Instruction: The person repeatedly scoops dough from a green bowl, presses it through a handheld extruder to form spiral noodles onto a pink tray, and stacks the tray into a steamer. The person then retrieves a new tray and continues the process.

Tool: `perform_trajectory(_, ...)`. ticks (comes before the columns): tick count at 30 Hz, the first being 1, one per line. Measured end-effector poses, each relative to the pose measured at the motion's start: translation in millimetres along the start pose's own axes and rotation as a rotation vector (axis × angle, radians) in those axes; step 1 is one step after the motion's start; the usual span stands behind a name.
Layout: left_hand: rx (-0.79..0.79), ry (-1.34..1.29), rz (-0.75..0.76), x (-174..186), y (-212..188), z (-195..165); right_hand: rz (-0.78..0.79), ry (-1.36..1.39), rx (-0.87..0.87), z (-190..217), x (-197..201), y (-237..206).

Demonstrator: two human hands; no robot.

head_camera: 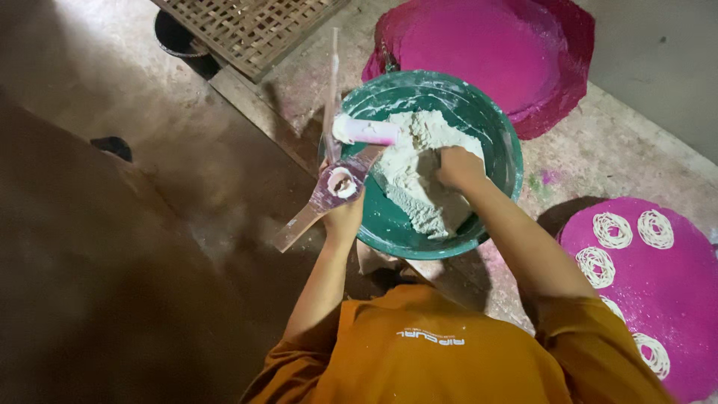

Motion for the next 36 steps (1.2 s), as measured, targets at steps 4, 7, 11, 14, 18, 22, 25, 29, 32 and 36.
perform_trajectory(4, 0.107, 0.006, -0.05, 0, -7, 4, -0.14, -0.019, 0.044, -15, 12, -5)
perform_trajectory(7, 0.086, -0.002, -0.058, -2, -10, 3, -0.003, -0.109, 0.147, -14, 47, -17)
perform_trajectory(11, 0.077, 0.001, -0.054, -4, -11, 2, 0.11, -0.21, 0.485, 40, 48, -40)
perform_trajectory(14, 0.062, 0.007, -0.058, -3, -12, 1, 0.074, -0.429, 0.566, 71, 25, -50)
perform_trajectory(18, 0.046, 0.017, -0.055, -2, -14, -1, 0.1, -0.468, 0.603, 72, 10, -63)
perform_trajectory(22, 0.032, 0.027, -0.053, -3, -14, -2, 0.261, -0.429, 0.571, 43, 20, -92)
perform_trajectory(25, 0.018, 0.032, -0.057, -6, -12, -2, 0.332, -0.498, 0.516, 16, 29, -109)
perform_trajectory(29, -0.011, 0.039, -0.04, -8, -5, -3, 0.597, -0.401, 0.452, -16, 30, -96)
perform_trajectory(32, -0.04, 0.086, 0.005, -4, 4, -8, 0.708, 0.025, 0.543, -38, 39, -87)
perform_trajectory(36, -0.262, 0.377, 0.072, 1, 17, -25, 0.802, 0.267, 0.441, -77, 65, -101)
Point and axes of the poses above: each hand's wrist, its own y-axis towards the middle knuckle, its own x-axis out of the back of the hand, z = x × y, the point moved 3 cm from there along y, towards the middle knuckle, and after that the axes turned 5 degrees about -y, right-handed, at the moved point
